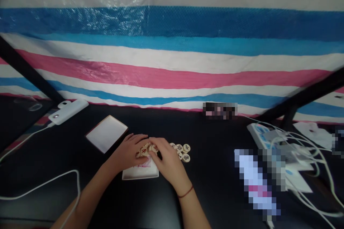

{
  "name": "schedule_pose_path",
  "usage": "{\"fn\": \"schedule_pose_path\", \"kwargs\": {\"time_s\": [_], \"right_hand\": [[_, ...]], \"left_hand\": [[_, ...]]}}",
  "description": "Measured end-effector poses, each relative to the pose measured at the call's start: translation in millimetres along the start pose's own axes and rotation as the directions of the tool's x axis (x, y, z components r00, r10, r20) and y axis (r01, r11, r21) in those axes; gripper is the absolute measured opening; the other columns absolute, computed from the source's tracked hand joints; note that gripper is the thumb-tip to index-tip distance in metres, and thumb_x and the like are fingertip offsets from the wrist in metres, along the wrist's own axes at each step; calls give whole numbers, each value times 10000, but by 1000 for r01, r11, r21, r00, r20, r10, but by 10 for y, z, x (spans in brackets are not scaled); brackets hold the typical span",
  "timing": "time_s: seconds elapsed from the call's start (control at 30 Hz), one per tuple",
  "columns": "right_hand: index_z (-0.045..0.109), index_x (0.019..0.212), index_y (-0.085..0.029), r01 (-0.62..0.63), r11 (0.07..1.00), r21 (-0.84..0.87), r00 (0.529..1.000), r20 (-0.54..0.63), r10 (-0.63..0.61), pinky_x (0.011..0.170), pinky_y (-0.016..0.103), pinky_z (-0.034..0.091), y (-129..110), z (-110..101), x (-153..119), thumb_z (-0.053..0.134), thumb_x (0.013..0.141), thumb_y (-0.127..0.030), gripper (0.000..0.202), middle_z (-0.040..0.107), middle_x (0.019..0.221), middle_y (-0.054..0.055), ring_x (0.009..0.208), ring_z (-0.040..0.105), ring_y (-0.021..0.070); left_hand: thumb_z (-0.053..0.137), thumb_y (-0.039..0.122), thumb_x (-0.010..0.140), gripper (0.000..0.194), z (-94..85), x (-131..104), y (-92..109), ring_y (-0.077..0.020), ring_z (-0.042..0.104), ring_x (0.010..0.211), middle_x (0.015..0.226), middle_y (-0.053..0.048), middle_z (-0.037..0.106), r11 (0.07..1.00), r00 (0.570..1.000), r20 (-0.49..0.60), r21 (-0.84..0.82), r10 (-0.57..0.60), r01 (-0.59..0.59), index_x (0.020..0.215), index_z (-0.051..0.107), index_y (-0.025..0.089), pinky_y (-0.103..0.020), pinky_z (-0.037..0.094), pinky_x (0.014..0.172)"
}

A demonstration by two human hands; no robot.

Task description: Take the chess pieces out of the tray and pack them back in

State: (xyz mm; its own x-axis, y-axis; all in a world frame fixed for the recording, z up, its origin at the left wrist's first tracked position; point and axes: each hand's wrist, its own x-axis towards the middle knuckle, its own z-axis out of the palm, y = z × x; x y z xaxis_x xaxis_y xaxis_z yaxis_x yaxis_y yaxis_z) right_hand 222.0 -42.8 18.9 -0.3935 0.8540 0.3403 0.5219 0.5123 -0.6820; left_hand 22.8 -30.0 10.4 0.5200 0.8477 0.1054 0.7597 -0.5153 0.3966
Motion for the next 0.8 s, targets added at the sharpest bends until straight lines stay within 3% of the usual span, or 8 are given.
{"fn": "schedule_pose_path", "kwargs": {"time_s": [0.2,0.53,0.8], "right_hand": [[597,1160,-234,-18,998,-60,998,53,21,860,391,513,12,17,-26,596,871,-176,295,655,1060,78,980,614,226],[636,1095,-241,50,989,-141,996,81,-39,882,427,487,-20,18,-11,676,835,-221,264,668,1059,68,1008,543,245],[660,926,-213,49,971,-232,996,83,-31,825,400,479,-25,46,-20,642,807,-115,155,632,943,64,943,530,238]], "left_hand": [[665,400,792,579,34,-7,-33,-271,529,1185,1288,-58,598,1000,1000,-25,-3,18,-18,1332,501,270,-447,373,1029],[653,445,823,541,46,-19,-58,-262,530,1182,1289,-40,610,999,999,-28,-22,37,-37,1315,517,268,-422,397,998],[695,383,793,594,38,-54,-113,-274,498,1222,1317,-50,580,999,999,-8,-17,48,-48,1340,500,264,-433,396,1030]]}}
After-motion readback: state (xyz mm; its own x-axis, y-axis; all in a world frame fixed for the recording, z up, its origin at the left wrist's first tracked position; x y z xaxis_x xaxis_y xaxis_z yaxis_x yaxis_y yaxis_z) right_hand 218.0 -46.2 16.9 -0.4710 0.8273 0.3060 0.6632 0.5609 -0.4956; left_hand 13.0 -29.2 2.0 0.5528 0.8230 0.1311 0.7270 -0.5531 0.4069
